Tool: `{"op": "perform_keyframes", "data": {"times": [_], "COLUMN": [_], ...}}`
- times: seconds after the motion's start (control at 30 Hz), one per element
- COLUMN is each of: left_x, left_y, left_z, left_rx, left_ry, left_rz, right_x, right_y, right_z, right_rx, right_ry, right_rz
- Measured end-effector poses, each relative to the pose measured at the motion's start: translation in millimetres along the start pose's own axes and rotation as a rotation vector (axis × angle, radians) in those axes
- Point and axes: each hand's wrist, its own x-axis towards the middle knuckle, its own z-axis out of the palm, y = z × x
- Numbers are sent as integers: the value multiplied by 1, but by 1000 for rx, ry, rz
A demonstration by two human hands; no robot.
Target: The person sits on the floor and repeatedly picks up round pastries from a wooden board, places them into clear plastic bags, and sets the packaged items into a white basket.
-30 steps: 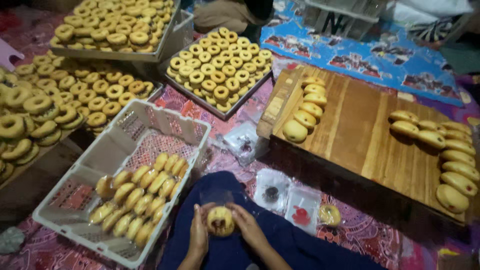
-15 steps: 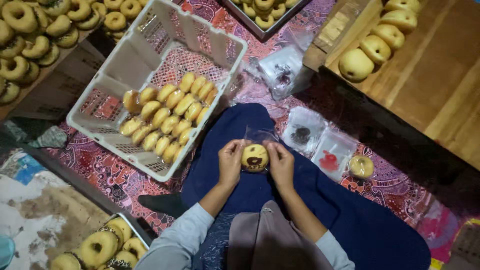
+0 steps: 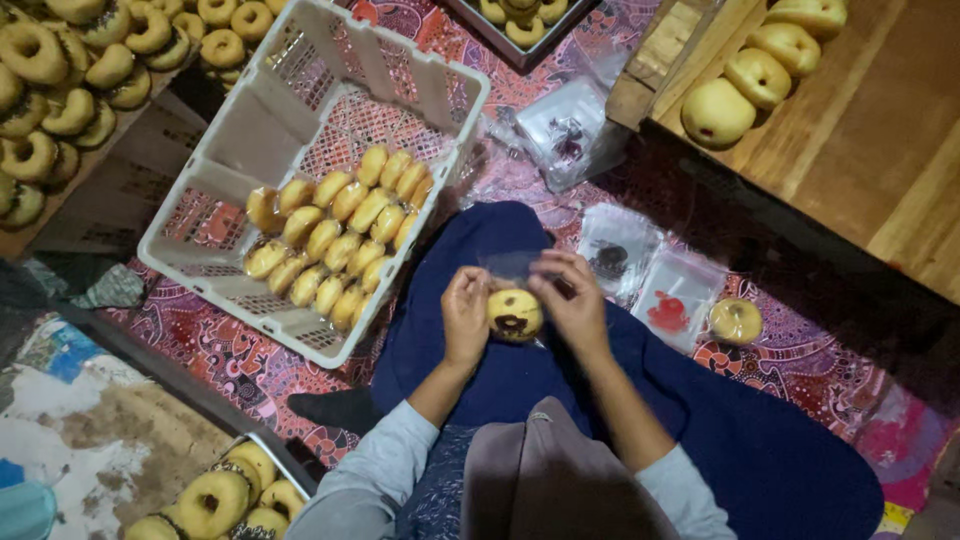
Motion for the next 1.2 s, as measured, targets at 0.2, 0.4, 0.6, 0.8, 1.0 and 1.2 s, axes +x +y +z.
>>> {"op": "perform_keyframes", "data": {"times": [0.2,0.4,0.6,0.8,1.0,1.2], "left_x": [24,22,10,18,19,14], "left_y": [13,3,0,20,36,20], "left_z": [-14,-14,-5,1,-8,11], "left_rx": [-79,-131,-163,63,354,719], "left_ry": [26,78,72,84,127,-81], "left_rz": [-108,-97,-38,70,216,221], "right_x": [12,-15,-11,-3,-10,-36], "right_y": [-10,18,12,-28,-1,98], "right_z": [-18,10,19,13,0,-20], "right_rx": [7,3,-94,-19,-93,67], "right_ry": [116,53,-26,11,84,173], "right_rz": [216,284,197,81,-50,270]}}
